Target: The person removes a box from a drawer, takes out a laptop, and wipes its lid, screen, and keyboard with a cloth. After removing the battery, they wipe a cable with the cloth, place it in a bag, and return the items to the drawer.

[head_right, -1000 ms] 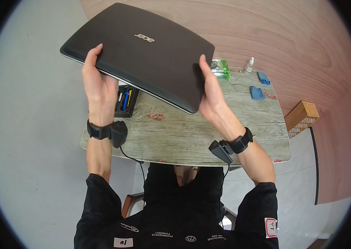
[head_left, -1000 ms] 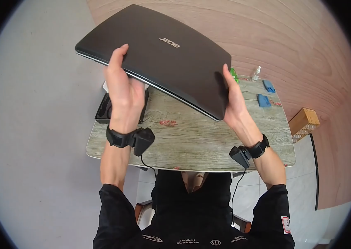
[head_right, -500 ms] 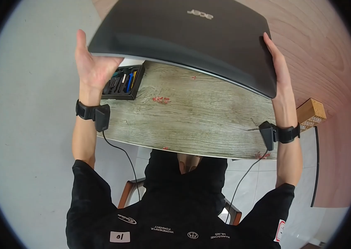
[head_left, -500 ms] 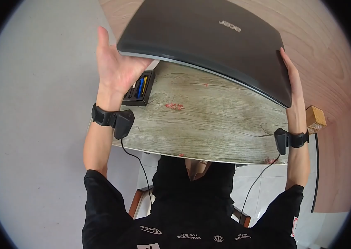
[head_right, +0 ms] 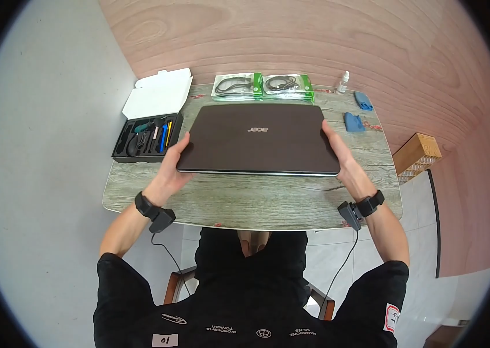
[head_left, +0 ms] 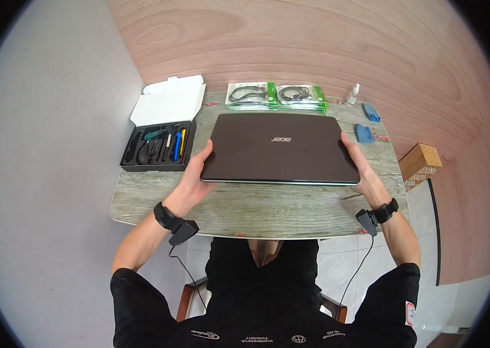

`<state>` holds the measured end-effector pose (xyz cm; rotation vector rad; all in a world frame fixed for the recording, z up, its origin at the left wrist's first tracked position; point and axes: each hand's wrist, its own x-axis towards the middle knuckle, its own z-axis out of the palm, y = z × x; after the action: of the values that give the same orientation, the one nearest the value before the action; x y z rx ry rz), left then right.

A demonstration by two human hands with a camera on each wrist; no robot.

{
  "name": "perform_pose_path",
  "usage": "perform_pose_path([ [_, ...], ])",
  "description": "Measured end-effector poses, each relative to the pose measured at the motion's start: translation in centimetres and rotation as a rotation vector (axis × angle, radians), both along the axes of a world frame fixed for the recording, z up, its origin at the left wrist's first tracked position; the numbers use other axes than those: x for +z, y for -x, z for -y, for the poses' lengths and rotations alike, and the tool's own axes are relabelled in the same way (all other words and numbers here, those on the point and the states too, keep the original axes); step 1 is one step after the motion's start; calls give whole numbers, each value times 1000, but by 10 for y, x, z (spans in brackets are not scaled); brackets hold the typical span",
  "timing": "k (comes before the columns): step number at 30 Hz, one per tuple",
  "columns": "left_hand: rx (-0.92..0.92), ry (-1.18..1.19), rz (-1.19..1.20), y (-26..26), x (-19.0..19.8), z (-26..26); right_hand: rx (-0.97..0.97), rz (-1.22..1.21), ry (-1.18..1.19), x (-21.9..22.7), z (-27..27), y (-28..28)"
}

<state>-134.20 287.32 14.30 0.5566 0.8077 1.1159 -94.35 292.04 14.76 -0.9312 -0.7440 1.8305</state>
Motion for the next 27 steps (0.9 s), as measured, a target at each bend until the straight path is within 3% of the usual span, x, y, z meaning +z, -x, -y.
perform_pose_path([
  [3,-16,18,-2,1,-24,-4,10,7,36,-12,0,5],
  [11,26,76,-35,-7,-29,2,24,34,79,-34,-6,2],
  [27,63,101,-40,-5,-35,-3,51,105,111,-36,-2,-1],
])
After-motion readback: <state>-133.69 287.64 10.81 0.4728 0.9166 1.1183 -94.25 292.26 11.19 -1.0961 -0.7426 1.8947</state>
